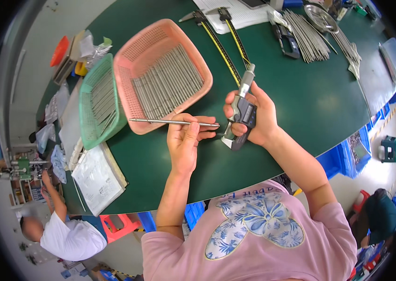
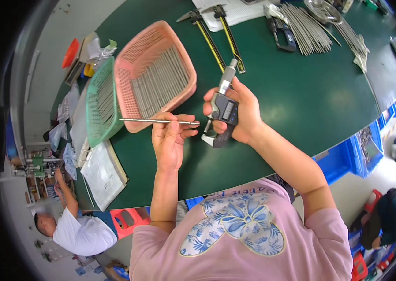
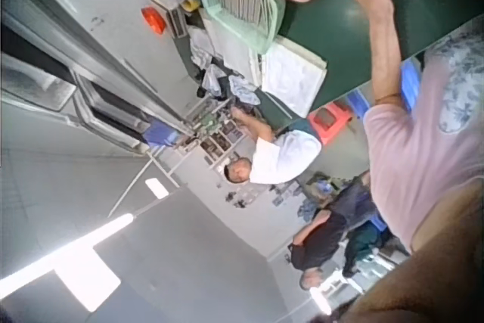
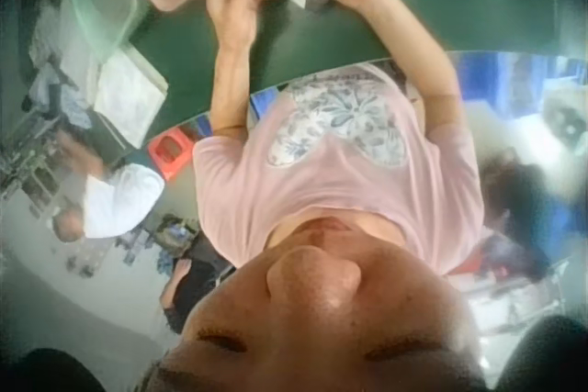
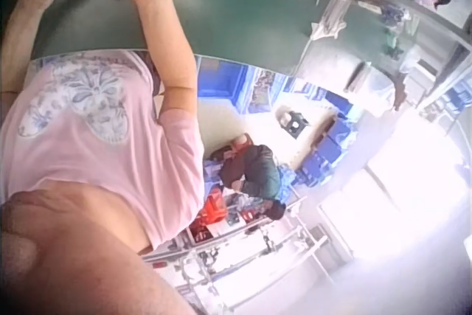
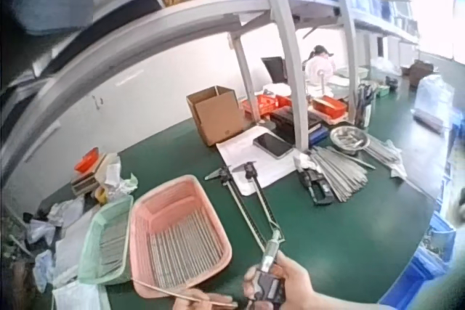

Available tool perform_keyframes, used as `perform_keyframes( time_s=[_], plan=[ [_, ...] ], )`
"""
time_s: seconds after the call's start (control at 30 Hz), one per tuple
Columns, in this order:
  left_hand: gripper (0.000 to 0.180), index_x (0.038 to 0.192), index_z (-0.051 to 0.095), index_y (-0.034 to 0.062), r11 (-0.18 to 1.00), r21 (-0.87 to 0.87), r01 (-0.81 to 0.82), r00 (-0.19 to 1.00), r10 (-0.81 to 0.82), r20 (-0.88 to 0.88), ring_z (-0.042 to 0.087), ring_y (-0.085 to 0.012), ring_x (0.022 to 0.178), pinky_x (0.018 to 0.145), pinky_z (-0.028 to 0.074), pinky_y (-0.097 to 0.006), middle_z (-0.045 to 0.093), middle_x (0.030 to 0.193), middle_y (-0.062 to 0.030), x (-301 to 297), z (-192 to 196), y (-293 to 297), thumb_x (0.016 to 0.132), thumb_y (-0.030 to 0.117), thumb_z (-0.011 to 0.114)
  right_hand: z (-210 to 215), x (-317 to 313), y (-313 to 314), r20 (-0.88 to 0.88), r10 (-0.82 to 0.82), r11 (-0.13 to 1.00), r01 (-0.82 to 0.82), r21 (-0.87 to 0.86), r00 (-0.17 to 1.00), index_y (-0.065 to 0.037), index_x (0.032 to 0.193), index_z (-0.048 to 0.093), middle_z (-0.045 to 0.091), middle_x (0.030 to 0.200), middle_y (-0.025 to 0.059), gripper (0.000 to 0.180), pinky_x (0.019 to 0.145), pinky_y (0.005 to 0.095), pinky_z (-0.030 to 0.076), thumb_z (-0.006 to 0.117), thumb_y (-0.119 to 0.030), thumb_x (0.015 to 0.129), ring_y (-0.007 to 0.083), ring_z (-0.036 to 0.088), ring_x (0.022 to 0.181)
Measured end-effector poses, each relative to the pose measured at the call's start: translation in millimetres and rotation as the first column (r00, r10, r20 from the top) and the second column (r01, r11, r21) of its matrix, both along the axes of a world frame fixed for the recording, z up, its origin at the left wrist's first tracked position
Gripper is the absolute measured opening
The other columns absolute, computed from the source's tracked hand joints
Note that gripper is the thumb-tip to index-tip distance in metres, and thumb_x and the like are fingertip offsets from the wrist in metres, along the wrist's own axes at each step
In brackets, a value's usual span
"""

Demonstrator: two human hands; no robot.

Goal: The person repeatedly picks up thin metal rods from a pink basket and measures their diameter using a digital caliper. After each measurement, the rod is placed into a green basket. The process is repeated for multiple rods in a continuous loop.

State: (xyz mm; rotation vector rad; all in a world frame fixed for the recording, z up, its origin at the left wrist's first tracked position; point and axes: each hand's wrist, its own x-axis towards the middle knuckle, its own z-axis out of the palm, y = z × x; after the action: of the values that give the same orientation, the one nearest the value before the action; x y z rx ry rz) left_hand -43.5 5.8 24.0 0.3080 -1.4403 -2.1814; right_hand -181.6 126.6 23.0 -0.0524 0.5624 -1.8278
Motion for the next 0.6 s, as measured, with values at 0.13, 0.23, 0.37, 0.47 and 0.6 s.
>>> perform_keyframes(
  time_s=[0.13, 0.23, 0.37, 0.47, 0.6],
  plan=[
    [0.01, 0.095, 0.043, 0.0039, 0.998, 0.063, 0.013, 1.0, -0.015, 0.025, 0.062, -0.0246, 0.078, 0.066, 0.055, -0.03, 0.059, 0.091, -0.0201, 1.5, -13.4, 6.2, 0.09, 0.012, 0.045, 0.9, -1.3, -1.4, -0.006, -0.01, 1.0, 0.01, -0.003, 1.0, -0.001, 0.088, 0.051, 0.056, 0.071, 0.0109, 0.056, 0.039, 0.0248, 0.037, 0.026, -0.052, 0.087, 0.0156, 0.043, 0.04],
    [0.01, 0.096, 0.042, 0.0038, 0.998, 0.061, 0.027, 0.998, -0.03, 0.05, 0.062, -0.0236, 0.078, 0.066, 0.054, -0.03, 0.059, 0.091, -0.02, 3.4, -12.6, 6.7, 0.09, 0.012, 0.045, 1.7, -0.4, -2.8, -0.004, -0.018, 0.999, 0.018, 0.027, 1.0, -0.001, 0.088, 0.051, 0.056, 0.071, 0.0114, 0.056, 0.039, 0.0247, 0.037, 0.025, -0.051, 0.088, 0.0157, 0.043, 0.04],
    [0.011, 0.096, 0.042, 0.0034, 0.998, 0.035, 0.053, 0.996, -0.055, 0.064, 0.062, -0.022, 0.076, 0.067, 0.054, -0.03, 0.059, 0.09, -0.0196, 5.4, -13.3, 4.2, 0.09, 0.012, 0.044, 0.3, -0.5, -3.6, -0.038, -0.021, 0.999, 0.022, 0.043, 0.999, -0.001, 0.087, 0.052, 0.057, 0.07, 0.0117, 0.056, 0.039, 0.0249, 0.037, 0.024, -0.049, 0.088, 0.0158, 0.043, 0.038],
    [0.012, 0.095, 0.042, 0.0026, 0.998, 0.035, 0.047, 0.997, -0.049, 0.063, 0.062, -0.0211, 0.075, 0.066, 0.054, -0.029, 0.059, 0.089, -0.02, 5.5, -14.3, 3.9, 0.089, 0.012, 0.046, 1.0, 0.5, -5.1, -0.06, -0.013, 0.999, 0.016, 0.046, 0.998, 0.0, 0.087, 0.052, 0.057, 0.069, 0.0119, 0.056, 0.038, 0.0251, 0.037, 0.022, -0.048, 0.089, 0.0159, 0.043, 0.037],
    [0.012, 0.095, 0.042, 0.0022, 0.999, 0.018, 0.035, 0.997, -0.036, 0.068, 0.062, -0.0208, 0.075, 0.066, 0.053, -0.029, 0.06, 0.088, -0.02, 5.9, -14.1, 4.3, 0.089, 0.012, 0.047, 0.7, 1.8, -6.3, -0.091, -0.026, 0.998, 0.031, 0.057, 0.995, -0.001, 0.086, 0.053, 0.055, 0.068, 0.0128, 0.056, 0.036, 0.0237, 0.036, 0.022, -0.048, 0.089, 0.0151, 0.041, 0.037]
  ],
)
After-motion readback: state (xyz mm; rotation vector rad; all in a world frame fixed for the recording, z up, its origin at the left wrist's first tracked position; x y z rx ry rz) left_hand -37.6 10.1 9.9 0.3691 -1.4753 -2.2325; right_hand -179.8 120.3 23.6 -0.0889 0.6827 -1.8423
